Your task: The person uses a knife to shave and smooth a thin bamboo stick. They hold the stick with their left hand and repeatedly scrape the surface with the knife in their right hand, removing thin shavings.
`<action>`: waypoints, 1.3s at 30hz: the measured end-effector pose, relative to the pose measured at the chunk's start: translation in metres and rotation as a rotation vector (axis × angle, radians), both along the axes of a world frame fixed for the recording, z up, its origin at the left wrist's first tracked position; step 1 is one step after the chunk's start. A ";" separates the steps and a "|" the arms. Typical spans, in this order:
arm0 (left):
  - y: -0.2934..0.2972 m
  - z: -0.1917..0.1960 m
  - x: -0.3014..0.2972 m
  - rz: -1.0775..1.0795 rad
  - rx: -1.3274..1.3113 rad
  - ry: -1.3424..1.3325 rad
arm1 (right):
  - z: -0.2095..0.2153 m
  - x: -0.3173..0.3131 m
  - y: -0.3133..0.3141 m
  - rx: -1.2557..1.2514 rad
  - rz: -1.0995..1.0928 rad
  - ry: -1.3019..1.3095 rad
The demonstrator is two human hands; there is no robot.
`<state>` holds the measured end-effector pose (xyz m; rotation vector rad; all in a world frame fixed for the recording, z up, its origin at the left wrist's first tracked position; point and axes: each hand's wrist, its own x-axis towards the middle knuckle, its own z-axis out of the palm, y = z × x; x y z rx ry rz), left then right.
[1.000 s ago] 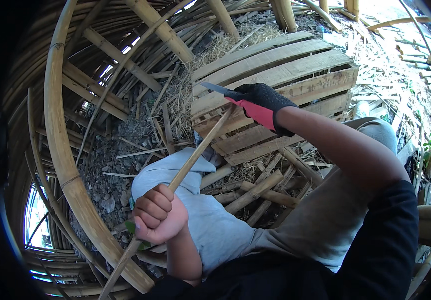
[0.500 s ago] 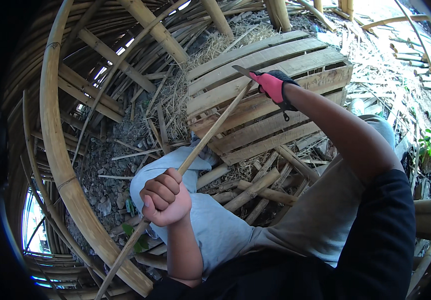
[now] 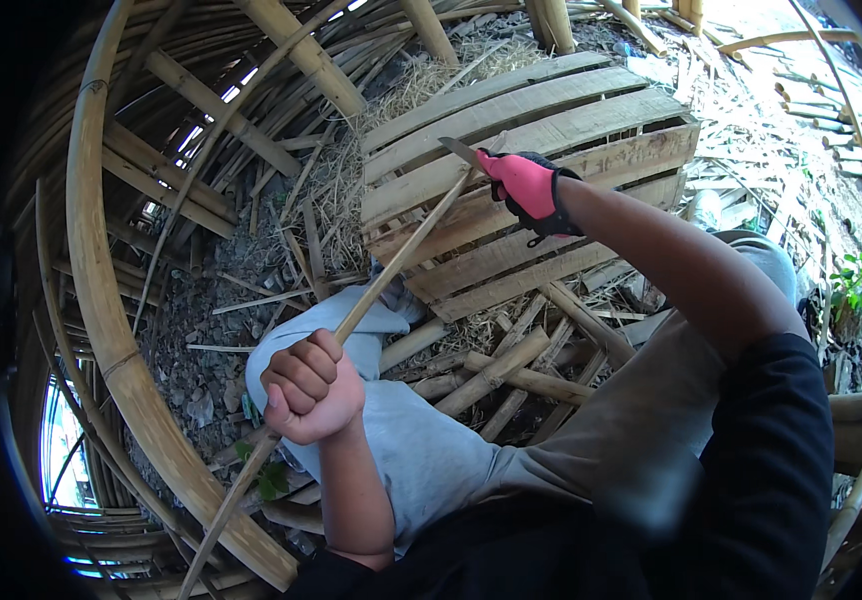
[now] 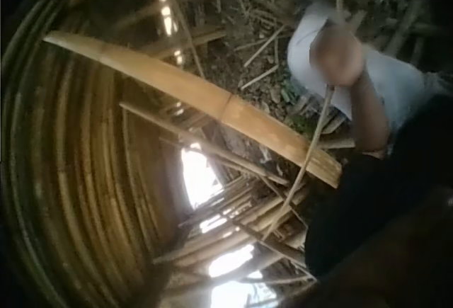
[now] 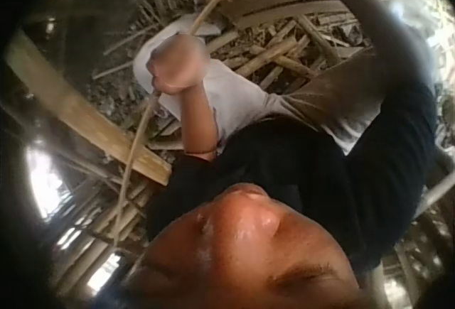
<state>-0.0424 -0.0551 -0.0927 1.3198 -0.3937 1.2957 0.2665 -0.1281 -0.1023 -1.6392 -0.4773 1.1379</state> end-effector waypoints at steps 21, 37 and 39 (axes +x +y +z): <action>0.008 -0.003 -0.007 -0.024 -0.036 0.001 | 0.007 -0.001 0.018 0.005 0.044 -0.186; 0.006 -0.004 -0.005 0.001 -0.046 0.016 | -0.007 -0.038 0.015 0.073 -0.110 -0.152; 0.007 -0.002 -0.010 -0.010 -0.063 0.015 | 0.009 -0.037 0.002 0.009 -0.027 -0.145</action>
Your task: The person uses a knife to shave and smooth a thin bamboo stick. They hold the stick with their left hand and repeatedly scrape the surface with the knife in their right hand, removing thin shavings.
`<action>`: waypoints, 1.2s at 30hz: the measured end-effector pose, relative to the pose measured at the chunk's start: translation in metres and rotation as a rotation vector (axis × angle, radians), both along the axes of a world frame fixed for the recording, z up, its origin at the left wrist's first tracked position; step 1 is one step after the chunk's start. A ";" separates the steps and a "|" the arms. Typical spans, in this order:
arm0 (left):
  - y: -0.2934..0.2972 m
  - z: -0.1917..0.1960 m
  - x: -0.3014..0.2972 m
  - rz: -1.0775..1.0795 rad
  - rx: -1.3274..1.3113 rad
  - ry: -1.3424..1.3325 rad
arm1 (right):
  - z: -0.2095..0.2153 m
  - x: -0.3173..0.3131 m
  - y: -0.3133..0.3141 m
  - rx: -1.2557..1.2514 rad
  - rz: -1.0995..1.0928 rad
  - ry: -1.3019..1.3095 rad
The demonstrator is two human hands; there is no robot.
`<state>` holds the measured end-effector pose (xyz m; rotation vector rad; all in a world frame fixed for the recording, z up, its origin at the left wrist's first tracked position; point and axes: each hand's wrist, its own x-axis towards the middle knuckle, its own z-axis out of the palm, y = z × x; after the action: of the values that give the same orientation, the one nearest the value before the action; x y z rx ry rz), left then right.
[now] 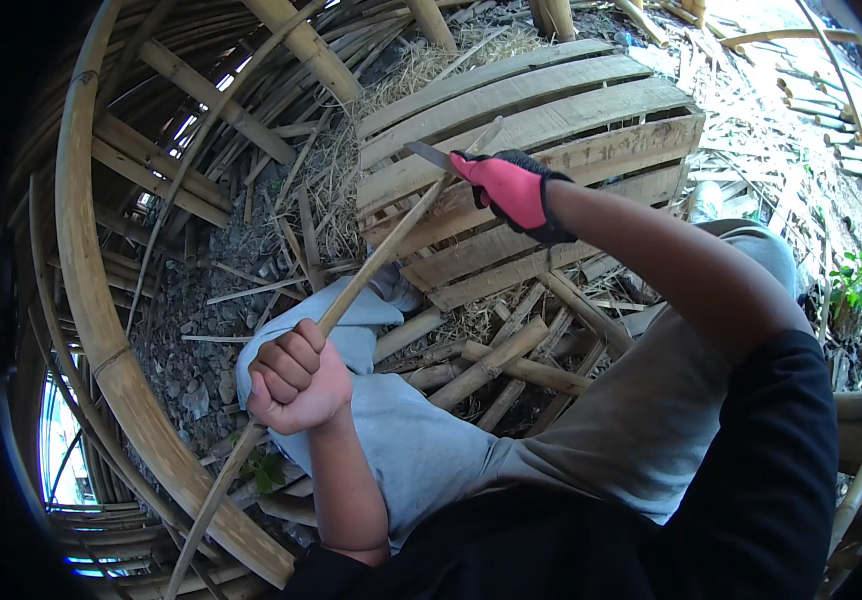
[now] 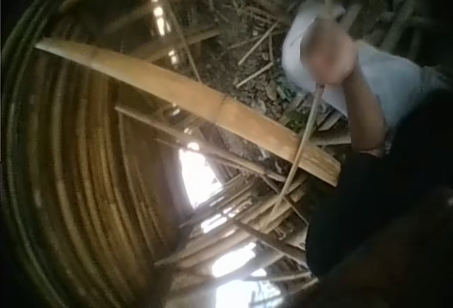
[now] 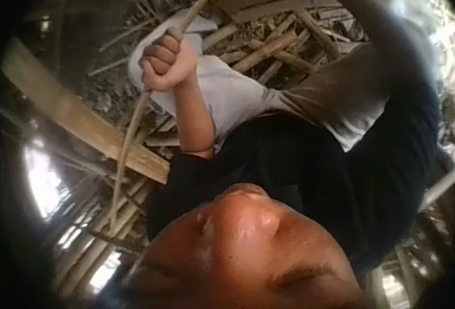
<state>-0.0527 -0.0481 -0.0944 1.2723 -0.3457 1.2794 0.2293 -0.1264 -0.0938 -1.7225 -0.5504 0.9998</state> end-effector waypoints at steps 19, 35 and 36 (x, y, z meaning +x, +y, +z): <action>0.002 0.000 0.010 0.052 -0.060 -0.050 | 0.022 -0.016 0.008 -0.081 0.235 0.060; -0.002 -0.004 0.010 0.060 -0.082 -0.067 | 0.006 -0.024 0.020 -0.033 -0.014 -0.200; -0.002 -0.006 0.007 0.072 -0.092 -0.063 | -0.003 -0.044 0.021 -0.013 0.037 -0.299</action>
<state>-0.0457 -0.0501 -0.1004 1.1774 -0.2847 1.3839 0.1854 -0.1053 -0.0966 -1.8931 -0.7703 0.7753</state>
